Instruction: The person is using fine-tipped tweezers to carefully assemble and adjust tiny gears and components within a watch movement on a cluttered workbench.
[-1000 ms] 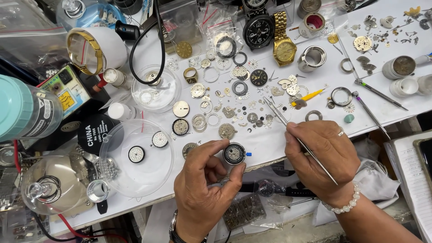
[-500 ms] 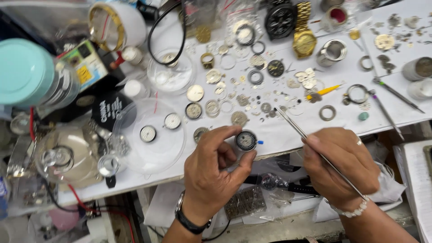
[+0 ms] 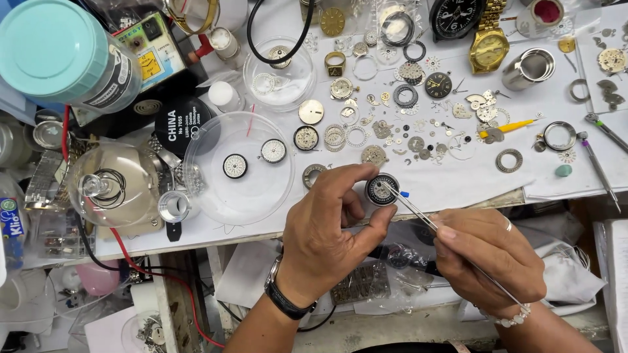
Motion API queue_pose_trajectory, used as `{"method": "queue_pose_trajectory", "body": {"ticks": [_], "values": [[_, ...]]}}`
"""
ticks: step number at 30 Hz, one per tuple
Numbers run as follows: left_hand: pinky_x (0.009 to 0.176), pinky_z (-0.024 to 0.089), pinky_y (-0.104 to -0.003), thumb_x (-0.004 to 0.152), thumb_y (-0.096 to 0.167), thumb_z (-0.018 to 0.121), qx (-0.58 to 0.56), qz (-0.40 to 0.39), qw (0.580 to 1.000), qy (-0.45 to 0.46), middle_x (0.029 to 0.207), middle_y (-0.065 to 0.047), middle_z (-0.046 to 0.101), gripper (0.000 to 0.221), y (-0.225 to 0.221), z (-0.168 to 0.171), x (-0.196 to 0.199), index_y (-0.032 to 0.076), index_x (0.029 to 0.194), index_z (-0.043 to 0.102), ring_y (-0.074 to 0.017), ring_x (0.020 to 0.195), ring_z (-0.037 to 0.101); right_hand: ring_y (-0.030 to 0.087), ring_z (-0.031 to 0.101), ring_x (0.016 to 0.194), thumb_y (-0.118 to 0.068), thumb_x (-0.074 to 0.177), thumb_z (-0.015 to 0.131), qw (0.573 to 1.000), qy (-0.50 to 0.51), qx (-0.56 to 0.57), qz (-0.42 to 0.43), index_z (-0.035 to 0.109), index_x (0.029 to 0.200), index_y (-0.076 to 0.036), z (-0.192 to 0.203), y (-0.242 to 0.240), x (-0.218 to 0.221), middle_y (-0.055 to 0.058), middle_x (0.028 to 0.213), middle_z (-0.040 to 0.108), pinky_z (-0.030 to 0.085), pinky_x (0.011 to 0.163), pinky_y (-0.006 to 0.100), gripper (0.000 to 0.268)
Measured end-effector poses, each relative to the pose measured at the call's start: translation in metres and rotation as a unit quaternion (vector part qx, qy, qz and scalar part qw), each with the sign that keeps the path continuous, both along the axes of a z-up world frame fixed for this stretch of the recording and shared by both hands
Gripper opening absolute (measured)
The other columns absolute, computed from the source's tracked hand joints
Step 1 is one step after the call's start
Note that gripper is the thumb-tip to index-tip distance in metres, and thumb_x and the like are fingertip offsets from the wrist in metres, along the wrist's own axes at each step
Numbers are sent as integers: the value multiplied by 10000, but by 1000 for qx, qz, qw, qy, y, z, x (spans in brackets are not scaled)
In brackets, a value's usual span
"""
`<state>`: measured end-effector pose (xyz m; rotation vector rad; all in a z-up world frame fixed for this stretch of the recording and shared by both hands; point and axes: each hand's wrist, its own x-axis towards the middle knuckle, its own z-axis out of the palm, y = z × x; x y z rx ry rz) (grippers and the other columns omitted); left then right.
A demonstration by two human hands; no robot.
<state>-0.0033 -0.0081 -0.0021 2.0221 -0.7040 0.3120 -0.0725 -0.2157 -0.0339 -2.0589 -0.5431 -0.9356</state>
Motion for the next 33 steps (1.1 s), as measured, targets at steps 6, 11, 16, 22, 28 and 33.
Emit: {"method": "queue_pose_trajectory", "body": {"ticks": [6, 11, 16, 22, 28, 33], "values": [[629, 550, -233, 969, 151, 813, -3, 0, 1000, 0, 1064, -47, 650, 485, 0, 0, 1, 86, 1337, 503, -99, 680, 594, 316, 748, 776, 81, 895, 698, 1000, 0, -8, 0, 648, 1024, 65, 1, 0, 1, 243, 906, 712, 637, 723, 360, 140], [623, 543, -239, 959, 150, 817, -1, 7, 1000, 0, 1063, -46, 650, 485, 0, -1, 0, 85, 1331, 514, -102, 672, 591, 319, 746, 774, 88, 888, 706, 1000, 2, -10, -1, 648, 1019, 66, 1, 1, 1, 237, 896, 710, 630, 717, 353, 144], [624, 548, -227, 955, 144, 827, -9, 3, 1000, 9, 1070, -36, 659, 495, 0, 0, 0, 98, 1334, 513, -96, 680, 597, 327, 751, 789, 75, 889, 706, 1000, 9, -6, 3, 647, 1029, 67, 0, 1, 0, 239, 917, 714, 633, 733, 347, 152], [624, 550, -229, 960, 142, 826, -6, 0, 1000, 4, 1075, -48, 660, 499, 0, 0, 0, 88, 1340, 508, -96, 676, 592, 330, 758, 784, 51, 897, 695, 1000, 8, -1, -6, 651, 1011, 61, 0, 1, 0, 242, 909, 718, 637, 722, 363, 122], [630, 547, -231, 964, 150, 815, -10, 0, 1000, 9, 1089, -47, 657, 481, 0, 0, 0, 90, 1331, 511, -98, 670, 588, 330, 763, 795, 76, 898, 693, 1000, 10, -3, -3, 654, 1017, 54, 1, 1, 0, 235, 912, 719, 630, 725, 351, 127], [630, 552, -231, 963, 152, 816, -7, 0, 1000, 9, 1082, -44, 660, 486, 0, 1, 0, 94, 1339, 514, -95, 674, 594, 335, 761, 785, 56, 898, 691, 1000, 13, 1, -2, 650, 1012, 58, 0, 1, 0, 235, 911, 718, 633, 724, 366, 121]]}}
